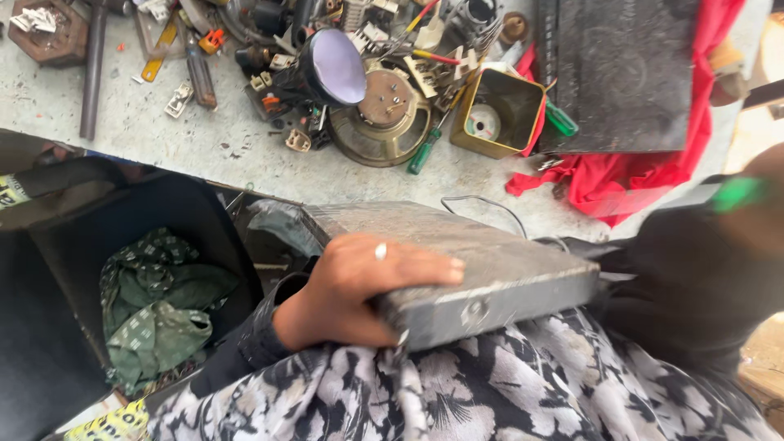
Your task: The person uses a green screwdriver to unscrew and remove screws from the back panel of a silver electronic device. They then use a yellow screwdriver to continue removing screws from the device's casing.
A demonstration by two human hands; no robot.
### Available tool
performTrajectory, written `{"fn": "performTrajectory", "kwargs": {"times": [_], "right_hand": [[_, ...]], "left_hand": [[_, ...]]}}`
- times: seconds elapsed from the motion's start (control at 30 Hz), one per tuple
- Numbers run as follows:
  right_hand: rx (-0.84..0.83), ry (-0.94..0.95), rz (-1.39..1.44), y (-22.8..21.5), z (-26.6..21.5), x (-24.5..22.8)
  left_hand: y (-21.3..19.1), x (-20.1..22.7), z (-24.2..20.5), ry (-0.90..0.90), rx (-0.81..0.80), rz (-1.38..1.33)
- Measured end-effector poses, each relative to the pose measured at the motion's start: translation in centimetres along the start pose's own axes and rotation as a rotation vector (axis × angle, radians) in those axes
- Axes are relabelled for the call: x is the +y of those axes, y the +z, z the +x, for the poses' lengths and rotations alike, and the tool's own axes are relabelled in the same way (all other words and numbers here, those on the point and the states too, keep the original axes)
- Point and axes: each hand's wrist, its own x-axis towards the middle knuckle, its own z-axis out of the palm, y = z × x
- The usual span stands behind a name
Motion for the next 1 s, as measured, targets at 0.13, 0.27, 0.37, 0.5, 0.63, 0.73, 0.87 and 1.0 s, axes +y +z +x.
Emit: {"fn": "performTrajectory", "kwargs": {"times": [0.13, 0.27, 0.37, 0.5, 0.63, 0.73, 0.87, 1.0], "right_hand": [[0.457, 0.018, -0.175, -4.6, -4.6, 3.2], [0.666, 0.076, -0.209, -6.7, -6.0, 8.4], [0.722, 0.09, -0.212, -6.6, -5.4, 11.3], [0.644, -0.047, -0.176, -6.9, -3.5, 13.5], [0.62, 0.003, -0.187, -9.2, -1.6, 15.5], [0.675, 0.027, -0.261, -11.3, -2.7, 16.6], [0.761, 0.181, -0.601, -14.9, -5.3, 17.6], [0.484, 0.272, -1.209, -16.0, -7.1, 21.1]], "left_hand": [[-0.6, 0.8, -2.0, -0.031, 0.013, -0.007], [-0.8, 1.2, -3.1, -0.055, 0.074, 0.009], [-0.7, 1.2, -3.2, -0.069, 0.088, 0.008], [-0.7, 1.0, -3.3, -0.077, 0.071, -0.009], [-0.5, 1.1, -3.7, -0.107, 0.086, 0.005], [-0.8, 0.9, -4.1, -0.097, 0.104, 0.017], [-1.2, 0.5, -4.8, -0.072, 0.152, 0.001], [-2.0, 0.5, -5.7, -0.106, 0.145, 0.06]]}}
